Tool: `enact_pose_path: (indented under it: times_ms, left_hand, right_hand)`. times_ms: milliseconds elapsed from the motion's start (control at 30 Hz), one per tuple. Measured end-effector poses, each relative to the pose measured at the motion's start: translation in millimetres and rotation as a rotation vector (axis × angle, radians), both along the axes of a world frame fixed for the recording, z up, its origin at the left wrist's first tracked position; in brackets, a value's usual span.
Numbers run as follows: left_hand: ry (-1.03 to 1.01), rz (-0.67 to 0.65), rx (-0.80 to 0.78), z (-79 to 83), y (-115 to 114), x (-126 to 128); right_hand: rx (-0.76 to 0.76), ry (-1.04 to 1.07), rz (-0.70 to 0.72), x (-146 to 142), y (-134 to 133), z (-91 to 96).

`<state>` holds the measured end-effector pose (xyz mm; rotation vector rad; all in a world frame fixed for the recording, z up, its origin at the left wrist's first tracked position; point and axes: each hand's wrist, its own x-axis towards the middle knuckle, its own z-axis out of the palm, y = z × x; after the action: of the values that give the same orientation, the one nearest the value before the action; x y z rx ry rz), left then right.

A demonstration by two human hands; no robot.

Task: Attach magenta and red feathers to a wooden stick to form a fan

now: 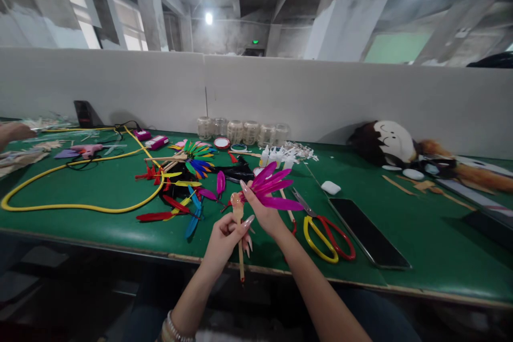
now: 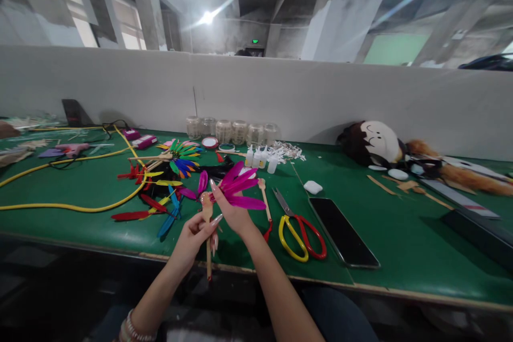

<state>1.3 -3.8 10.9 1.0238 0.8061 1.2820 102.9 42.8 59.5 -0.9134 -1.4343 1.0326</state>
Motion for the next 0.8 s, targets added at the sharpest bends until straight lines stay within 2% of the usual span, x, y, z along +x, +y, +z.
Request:
enact_pose_path:
  times_ms: [333,467,800]
  left_hand:
    - [0.007,0.016,0.002,0.5,2,0]
    - [0.004,0.006,-0.004,1.0,1,1]
    - [-0.055,0.039,-0.015,2.1,1,0]
  right_hand:
    - [-0.048,0.045,0.023,0,-2,5.3]
    - [-0.007,0.046,0.033,-1,-4,7.9]
    - [0.022,0.129,0.014,-12,-1,0.6]
